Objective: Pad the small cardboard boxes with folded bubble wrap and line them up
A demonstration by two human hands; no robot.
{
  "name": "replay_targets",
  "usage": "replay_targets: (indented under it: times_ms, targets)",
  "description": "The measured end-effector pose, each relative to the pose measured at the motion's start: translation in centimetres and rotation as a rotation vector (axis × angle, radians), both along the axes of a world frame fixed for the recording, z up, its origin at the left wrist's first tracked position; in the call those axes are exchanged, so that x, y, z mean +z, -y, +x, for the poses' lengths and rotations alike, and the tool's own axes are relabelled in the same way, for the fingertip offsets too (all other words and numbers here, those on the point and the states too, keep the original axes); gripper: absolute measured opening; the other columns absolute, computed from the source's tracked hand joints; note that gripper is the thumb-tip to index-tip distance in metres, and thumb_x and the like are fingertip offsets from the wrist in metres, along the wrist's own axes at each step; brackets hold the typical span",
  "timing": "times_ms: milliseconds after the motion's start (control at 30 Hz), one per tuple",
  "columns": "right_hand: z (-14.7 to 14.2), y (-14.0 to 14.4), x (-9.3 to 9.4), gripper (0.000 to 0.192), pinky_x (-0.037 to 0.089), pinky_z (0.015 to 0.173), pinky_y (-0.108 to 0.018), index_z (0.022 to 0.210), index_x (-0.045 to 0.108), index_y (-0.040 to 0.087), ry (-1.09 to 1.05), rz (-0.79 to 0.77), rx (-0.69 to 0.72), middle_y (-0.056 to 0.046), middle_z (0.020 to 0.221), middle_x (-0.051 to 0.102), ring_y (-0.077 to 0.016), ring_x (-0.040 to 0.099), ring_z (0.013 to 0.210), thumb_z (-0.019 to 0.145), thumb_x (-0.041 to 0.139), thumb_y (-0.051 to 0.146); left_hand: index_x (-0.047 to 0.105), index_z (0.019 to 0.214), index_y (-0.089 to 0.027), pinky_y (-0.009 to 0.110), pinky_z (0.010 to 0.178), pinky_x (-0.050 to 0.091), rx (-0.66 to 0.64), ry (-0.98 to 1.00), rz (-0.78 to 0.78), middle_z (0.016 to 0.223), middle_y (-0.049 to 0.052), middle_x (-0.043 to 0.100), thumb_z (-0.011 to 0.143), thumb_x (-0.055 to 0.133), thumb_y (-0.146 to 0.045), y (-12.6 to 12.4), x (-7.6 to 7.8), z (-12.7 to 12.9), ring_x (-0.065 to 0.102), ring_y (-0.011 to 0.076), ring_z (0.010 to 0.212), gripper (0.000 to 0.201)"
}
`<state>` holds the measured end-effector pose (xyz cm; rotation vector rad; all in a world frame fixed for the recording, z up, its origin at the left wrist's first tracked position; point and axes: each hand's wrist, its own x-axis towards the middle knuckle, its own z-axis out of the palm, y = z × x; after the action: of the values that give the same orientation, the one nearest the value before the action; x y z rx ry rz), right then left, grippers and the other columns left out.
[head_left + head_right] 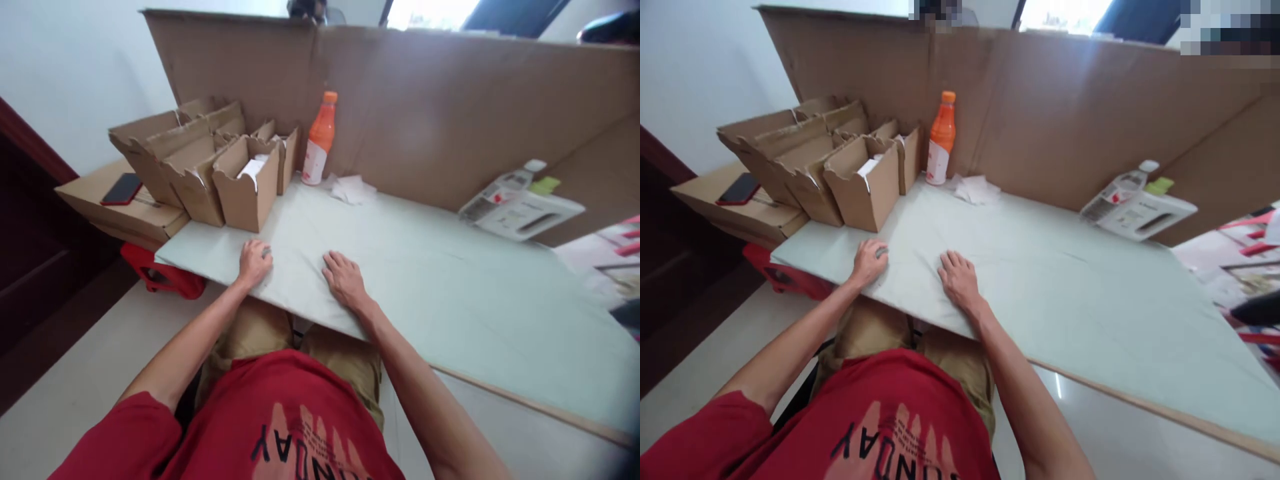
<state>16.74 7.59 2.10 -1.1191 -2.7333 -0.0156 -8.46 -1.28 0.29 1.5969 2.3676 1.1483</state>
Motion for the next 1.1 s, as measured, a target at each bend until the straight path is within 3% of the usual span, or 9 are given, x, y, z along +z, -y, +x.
replay_targets:
  times_ms: [167,300,467,600,700,800,900,1000,1100]
  targets:
    - [1.3,0.0,-1.1,0.045,0.043,0.109,-0.049,0.137,0.061,0.017,-0.029,0.022,0.048,-0.017,0.149,0.054,-0.0334,0.048,0.139,0.098,0.045,0.032,0.074,0.096,-0.019,0.048,0.102,0.048,-0.15,0.037,-0.019,0.115,0.012,0.07,0.073,0.059,-0.014,-0.7,0.8,-0.3,0.063,0.03,0.109,0.028]
    - [1.4,-1.4,0.0,0.035,0.052,0.099,-0.05,0.119,0.072,0.025,-0.105,-0.082,0.147,-0.013,0.135,0.066,-0.0315,0.062,0.124,0.095,0.048,0.034,0.074,0.099,-0.019,0.039,0.099,0.051,-0.342,0.099,-0.014,0.109,0.009,0.073,0.074,0.06,-0.014,-5.0,1.9,-0.3,0.066,0.0251,0.103,0.029]
    - [-5.3,-7.2,8.9,0.033,0.054,0.095,-0.044,0.115,0.073,0.027,-0.253,-0.103,0.232,-0.01,0.115,0.074,-0.027,0.069,0.108,0.095,0.049,0.037,0.073,0.094,-0.021,0.039,0.103,0.048,-0.504,0.208,0.019,0.105,0.007,0.074,0.072,0.062,-0.012,-12.4,2.2,-0.4,0.065,0.0248,0.104,0.026]
    - [-15.7,-13.3,17.7,0.032,0.054,0.085,-0.038,0.113,0.075,0.024,-0.195,0.069,0.271,-0.009,0.108,0.075,-0.0254,0.069,0.099,0.095,0.049,0.031,0.071,0.1,-0.019,0.04,0.101,0.05,-0.473,0.374,0.055,0.108,0.009,0.072,0.072,0.059,-0.007,-15.3,0.5,-1.0,0.065,0.0237,0.104,0.033]
    - [-23.8,-17.0,21.5,0.036,0.051,0.081,-0.033,0.121,0.072,0.022,0.033,0.217,0.345,-0.008,0.111,0.075,-0.0242,0.069,0.1,0.095,0.047,0.021,0.063,0.118,-0.019,0.035,0.091,0.055,-0.395,0.54,0.085,0.119,0.009,0.068,0.075,0.059,-0.009,-16.1,-0.9,-1.8,0.067,0.0198,0.099,0.044]
    - [-30.2,-18.8,22.1,0.042,0.05,0.078,-0.031,0.127,0.069,0.026,0.389,0.268,0.439,-0.008,0.111,0.076,-0.0243,0.07,0.102,0.091,0.052,0.012,0.055,0.129,-0.021,0.029,0.081,0.056,-0.331,0.693,0.096,0.123,0.01,0.065,0.08,0.056,-0.011,-16.6,-1.7,-2.5,0.068,0.0164,0.094,0.05]
    - [-33.9,-19.1,20.8,0.035,0.05,0.081,-0.033,0.11,0.076,0.021,0.589,0.236,0.507,-0.011,0.106,0.077,-0.0257,0.071,0.103,0.088,0.054,0.006,0.053,0.13,-0.02,0.028,0.079,0.056,-0.301,0.786,0.093,0.124,0.011,0.065,0.081,0.056,-0.013,-16.9,-1.7,-2.8,0.068,0.0163,0.094,0.05]
    - [-35.3,-18.9,19.6,0.031,0.05,0.087,-0.036,0.101,0.078,0.015,0.643,0.195,0.519,-0.013,0.106,0.077,-0.0265,0.07,0.106,0.089,0.051,0.005,0.058,0.124,-0.02,0.028,0.077,0.055,-0.292,0.829,0.075,0.119,0.01,0.066,0.081,0.057,-0.015,-16.7,-1.8,-2.8,0.067,0.0181,0.095,0.043]
    - [-33.9,-19.7,20.6,0.029,0.051,0.087,-0.037,0.101,0.077,0.014,0.569,0.182,0.475,-0.013,0.105,0.076,-0.0278,0.069,0.107,0.088,0.053,0.005,0.061,0.12,-0.02,0.03,0.075,0.054,-0.288,0.848,0.052,0.105,0.008,0.069,0.081,0.057,-0.015,-16.5,-2.2,-2.7,0.066,0.0188,0.088,0.04]
